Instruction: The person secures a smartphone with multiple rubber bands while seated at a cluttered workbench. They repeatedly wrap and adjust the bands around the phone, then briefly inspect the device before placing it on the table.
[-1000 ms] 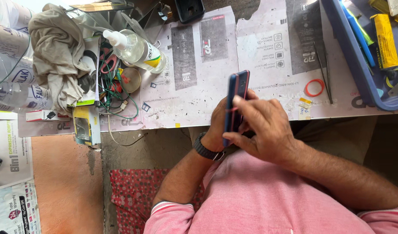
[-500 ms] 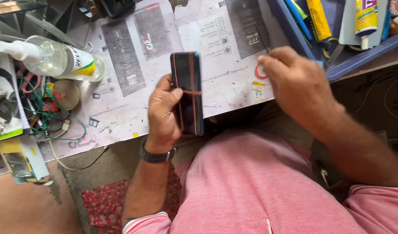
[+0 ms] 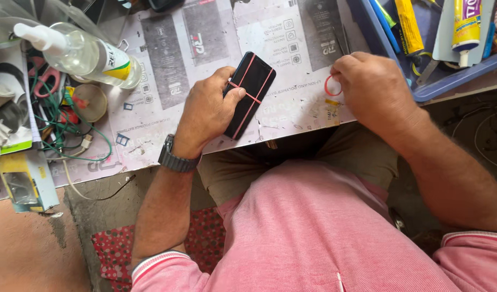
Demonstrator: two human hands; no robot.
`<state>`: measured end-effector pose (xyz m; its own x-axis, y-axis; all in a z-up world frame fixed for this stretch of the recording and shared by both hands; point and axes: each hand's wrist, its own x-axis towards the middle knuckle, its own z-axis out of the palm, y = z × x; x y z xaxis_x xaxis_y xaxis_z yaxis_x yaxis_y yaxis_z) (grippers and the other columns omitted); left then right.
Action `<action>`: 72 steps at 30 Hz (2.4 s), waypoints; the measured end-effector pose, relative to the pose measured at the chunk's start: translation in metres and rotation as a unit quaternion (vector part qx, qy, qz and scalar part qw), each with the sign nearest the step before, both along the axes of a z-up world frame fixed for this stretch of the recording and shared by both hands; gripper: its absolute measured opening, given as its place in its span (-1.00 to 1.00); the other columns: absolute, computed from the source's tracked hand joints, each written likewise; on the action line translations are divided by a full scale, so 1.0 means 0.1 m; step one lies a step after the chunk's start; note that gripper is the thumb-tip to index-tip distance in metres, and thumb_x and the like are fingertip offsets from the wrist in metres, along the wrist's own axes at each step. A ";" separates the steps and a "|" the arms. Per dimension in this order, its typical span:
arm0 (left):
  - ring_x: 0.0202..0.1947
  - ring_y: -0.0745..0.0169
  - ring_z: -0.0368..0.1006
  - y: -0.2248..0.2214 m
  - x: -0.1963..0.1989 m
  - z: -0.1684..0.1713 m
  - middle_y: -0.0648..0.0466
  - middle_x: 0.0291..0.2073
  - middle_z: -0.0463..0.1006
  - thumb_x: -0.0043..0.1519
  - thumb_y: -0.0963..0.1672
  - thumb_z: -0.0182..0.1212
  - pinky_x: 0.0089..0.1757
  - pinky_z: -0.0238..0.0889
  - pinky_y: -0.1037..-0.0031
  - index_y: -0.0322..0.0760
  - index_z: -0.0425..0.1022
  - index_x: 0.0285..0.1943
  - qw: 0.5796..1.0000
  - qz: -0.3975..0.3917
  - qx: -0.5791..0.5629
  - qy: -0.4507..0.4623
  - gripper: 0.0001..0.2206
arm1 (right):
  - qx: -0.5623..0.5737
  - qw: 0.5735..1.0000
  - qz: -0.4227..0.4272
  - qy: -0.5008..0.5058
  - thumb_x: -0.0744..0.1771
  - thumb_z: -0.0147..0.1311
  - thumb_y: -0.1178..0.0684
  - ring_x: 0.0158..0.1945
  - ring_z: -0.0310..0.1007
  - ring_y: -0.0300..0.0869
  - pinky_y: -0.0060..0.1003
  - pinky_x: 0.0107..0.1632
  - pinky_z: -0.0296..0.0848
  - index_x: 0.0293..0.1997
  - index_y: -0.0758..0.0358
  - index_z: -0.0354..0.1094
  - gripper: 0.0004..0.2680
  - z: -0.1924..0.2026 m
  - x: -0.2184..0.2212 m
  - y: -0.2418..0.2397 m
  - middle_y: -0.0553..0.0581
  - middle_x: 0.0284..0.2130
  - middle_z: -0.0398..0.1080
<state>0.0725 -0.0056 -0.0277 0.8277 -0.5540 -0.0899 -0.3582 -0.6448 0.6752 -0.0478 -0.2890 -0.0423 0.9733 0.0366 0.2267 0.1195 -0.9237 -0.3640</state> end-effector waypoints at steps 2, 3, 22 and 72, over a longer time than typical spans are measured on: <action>-0.22 -0.14 0.58 0.00 0.05 0.01 -0.15 -0.26 0.65 0.22 -0.07 0.28 -0.16 0.35 0.12 -0.28 0.50 0.16 0.997 0.004 0.075 -0.010 -0.64 | 0.081 0.997 0.009 0.004 0.37 0.21 0.21 -0.16 0.56 0.06 -0.14 -0.08 0.53 -0.11 0.34 0.50 -0.94 0.06 0.00 -0.01 0.27 -0.21 0.53; -0.20 -0.13 0.55 0.00 0.06 0.02 -0.13 -0.27 0.65 0.22 -0.06 0.30 -0.13 0.31 0.09 -0.27 0.53 0.10 0.992 -0.016 0.110 -0.058 -0.67 | 0.099 0.995 0.004 0.005 0.36 0.22 0.21 -0.16 0.57 0.05 -0.16 -0.08 0.54 -0.09 0.35 0.50 -0.92 0.08 -0.01 0.01 0.28 -0.21 0.54; -0.33 0.10 0.50 -0.69 -0.32 -0.11 0.04 -0.35 0.54 0.23 -0.17 0.28 -0.22 0.28 0.35 -0.30 0.56 -0.27 0.976 -0.069 -0.189 -0.079 -0.93 | 0.236 0.967 -0.052 -0.084 0.37 0.26 0.28 -0.39 0.54 -0.14 -0.30 -0.32 0.45 -0.16 0.41 0.34 -0.89 -0.07 -0.05 0.09 0.18 -0.39 0.49; 0.06 0.18 0.55 -0.12 -0.24 -0.26 -0.02 0.04 0.62 0.21 -0.28 0.41 0.13 0.43 0.36 -0.36 0.50 0.18 0.759 0.106 -0.591 0.252 -0.65 | 0.667 0.731 -0.096 0.106 0.32 0.22 0.18 -0.51 0.40 -0.39 -0.46 -0.50 0.43 0.15 0.44 0.39 -0.71 -0.11 -0.24 0.99 0.11 -0.28 0.55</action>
<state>0.0485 -0.0181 -0.0537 0.9349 -0.3536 0.0310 0.1656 0.5117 0.8430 -0.0717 -0.1899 -0.0532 0.9499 -0.2209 -0.2210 -0.1557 0.2788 -0.9477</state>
